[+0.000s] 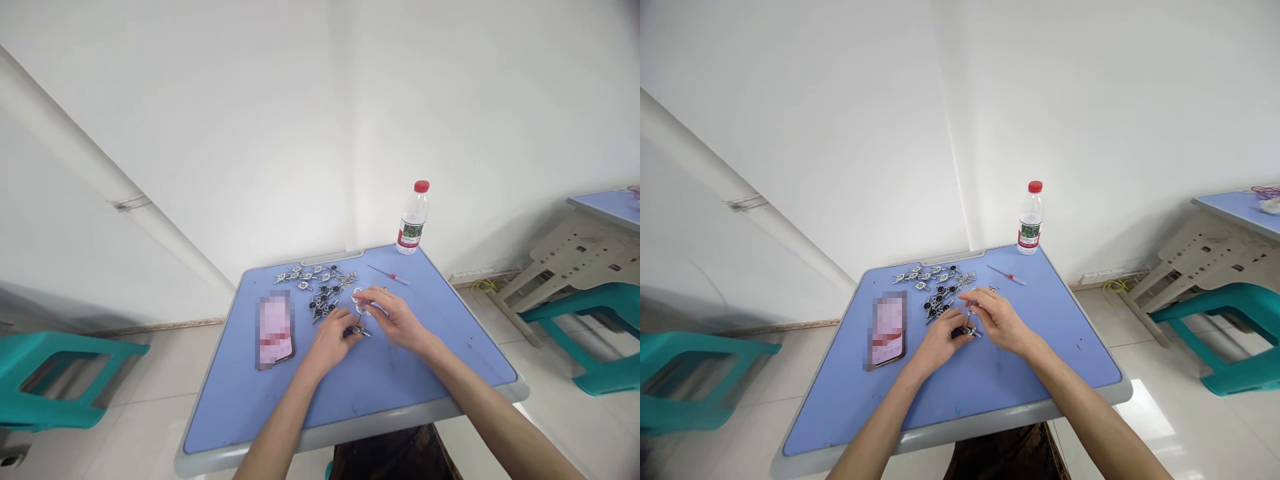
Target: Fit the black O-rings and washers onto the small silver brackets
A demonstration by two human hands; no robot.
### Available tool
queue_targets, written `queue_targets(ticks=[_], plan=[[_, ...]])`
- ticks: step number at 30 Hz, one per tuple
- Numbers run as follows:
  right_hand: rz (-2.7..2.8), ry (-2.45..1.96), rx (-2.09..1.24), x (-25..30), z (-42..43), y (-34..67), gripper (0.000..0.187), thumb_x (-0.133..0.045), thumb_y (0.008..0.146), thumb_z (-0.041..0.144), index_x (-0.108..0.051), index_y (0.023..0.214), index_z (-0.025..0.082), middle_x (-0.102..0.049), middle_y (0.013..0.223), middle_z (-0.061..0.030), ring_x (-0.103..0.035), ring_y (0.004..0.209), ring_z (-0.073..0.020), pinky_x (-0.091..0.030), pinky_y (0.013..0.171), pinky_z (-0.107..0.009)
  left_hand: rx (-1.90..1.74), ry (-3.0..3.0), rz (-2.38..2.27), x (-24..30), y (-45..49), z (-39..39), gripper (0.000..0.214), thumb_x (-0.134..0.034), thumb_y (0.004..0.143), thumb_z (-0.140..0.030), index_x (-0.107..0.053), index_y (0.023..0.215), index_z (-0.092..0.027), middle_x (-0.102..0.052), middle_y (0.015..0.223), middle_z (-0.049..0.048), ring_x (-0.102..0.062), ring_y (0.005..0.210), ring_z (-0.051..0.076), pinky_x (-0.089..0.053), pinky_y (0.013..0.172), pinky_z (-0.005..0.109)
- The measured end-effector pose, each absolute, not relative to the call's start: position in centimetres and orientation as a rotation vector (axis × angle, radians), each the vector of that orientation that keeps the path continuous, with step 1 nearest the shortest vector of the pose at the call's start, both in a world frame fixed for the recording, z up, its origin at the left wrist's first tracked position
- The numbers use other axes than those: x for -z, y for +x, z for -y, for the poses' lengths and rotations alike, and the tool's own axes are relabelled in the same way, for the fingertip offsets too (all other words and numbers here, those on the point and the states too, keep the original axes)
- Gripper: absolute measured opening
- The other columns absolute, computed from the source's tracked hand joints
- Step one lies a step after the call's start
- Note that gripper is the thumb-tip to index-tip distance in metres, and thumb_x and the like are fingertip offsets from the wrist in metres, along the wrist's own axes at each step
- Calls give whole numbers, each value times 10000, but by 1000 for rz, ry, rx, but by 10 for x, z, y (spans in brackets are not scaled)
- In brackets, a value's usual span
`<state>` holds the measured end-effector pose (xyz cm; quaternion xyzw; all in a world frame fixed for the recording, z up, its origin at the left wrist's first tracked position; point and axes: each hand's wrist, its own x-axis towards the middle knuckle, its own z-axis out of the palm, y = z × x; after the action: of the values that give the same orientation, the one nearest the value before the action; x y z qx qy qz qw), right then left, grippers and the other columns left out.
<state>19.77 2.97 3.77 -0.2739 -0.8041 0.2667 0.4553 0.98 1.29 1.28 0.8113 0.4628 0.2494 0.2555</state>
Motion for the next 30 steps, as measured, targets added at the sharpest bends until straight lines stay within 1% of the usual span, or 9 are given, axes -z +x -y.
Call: queue_targets(ticks=[3, 8, 17, 30], plan=[[2001, -684, -645, -39, -30, 202, 292, -388, 985, 148, -547, 1215, 230, -631, 970, -69, -587, 898, -184, -497, 779, -341, -673, 2201, -1266, -13, 10, -13, 81, -668, 805, -159, -666, 862, -217, -623, 885, 9, -562, 901, 206, -435, 809, 329], [2073, -662, -619, -41, -28, 203, 268, -382, 985, 148, -543, 1187, 219, -633, 1006, -81, -584, 922, -192, -491, 806, -354, -685, 2193, -1262, -13, 11, -12, 93, -669, 807, -161, -663, 873, -226, -634, 925, 8, -559, 896, 200, -432, 807, 327], [2113, -671, -615, -43, -27, 205, 262, -382, 973, 119, -537, 1160, 216, -627, 996, -73, -576, 914, -189, -482, 797, -343, -684, 2181, -1257, -14, 11, -12, 91, -657, 819, -175, -668, 887, -234, -629, 925, 9, -558, 909, 202, -436, 828, 335], [2153, -671, -551, -44, -27, 204, 255, -379, 979, 131, -544, 1154, 217, -641, 1016, -80, -591, 917, -193, -487, 809, -344, -688, 2178, -1248, -15, 11, -12, 99, -646, 826, -172, -668, 898, -236, -636, 944, 11, -567, 921, 202, -438, 857, 349]])
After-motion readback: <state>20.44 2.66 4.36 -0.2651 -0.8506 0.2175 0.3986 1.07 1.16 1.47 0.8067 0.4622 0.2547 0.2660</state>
